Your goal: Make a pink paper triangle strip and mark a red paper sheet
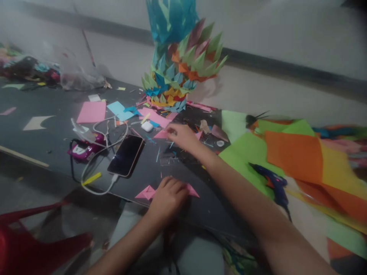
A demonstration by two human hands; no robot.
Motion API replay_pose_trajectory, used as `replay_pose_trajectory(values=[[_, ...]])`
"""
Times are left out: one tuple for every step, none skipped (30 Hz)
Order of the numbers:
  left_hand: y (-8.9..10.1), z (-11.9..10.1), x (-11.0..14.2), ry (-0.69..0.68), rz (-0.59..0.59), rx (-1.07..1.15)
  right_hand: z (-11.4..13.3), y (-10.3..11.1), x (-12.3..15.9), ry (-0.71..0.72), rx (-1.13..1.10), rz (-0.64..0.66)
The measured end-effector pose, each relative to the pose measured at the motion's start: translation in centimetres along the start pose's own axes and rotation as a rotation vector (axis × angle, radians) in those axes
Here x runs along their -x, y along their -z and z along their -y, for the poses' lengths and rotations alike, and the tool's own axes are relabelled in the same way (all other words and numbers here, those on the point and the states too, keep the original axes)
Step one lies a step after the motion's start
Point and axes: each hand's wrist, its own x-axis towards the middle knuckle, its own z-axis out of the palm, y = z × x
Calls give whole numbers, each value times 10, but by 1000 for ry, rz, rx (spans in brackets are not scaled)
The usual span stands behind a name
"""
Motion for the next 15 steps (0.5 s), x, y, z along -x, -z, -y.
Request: replay_pose_trajectory(values=[[0,0,1,2,-4,2,0,9,15,19,-83,-76],[0,0,1,6,-4,6,-1,18,32,40,-158,-140],[0,0,2,11,0,8,-3,25,51,52,-202,-195],[0,0,2,14,4,9,-6,30,72,57,-209,-203],[0,0,3,13,9,9,-9,33,94,20,-210,-224],[0,0,3,8,7,9,-13,34,115,-25,-213,-218],[1,-1,3,0,3,7,-16,34,136,-83,-207,-216],[1,-1,3,-9,-4,4,-20,31,155,-131,-193,-226],[1,-1,3,-19,-13,0,-22,27,172,-175,-176,-218],[1,-1,3,-27,-19,-6,-23,23,187,-213,-155,-217],[1,-1,3,-31,-19,-12,-24,18,199,-239,-135,-222],[2,-2,3,-33,-19,-19,-24,14,208,-254,-117,-233],[2,-2,3,-32,-17,-26,-23,10,215,-254,-102,-250],[2,-2,3,-30,-14,-33,-22,6,220,-241,-92,-267],[2,-2,3,-28,-11,-40,-20,2,223,-218,-85,-284]])
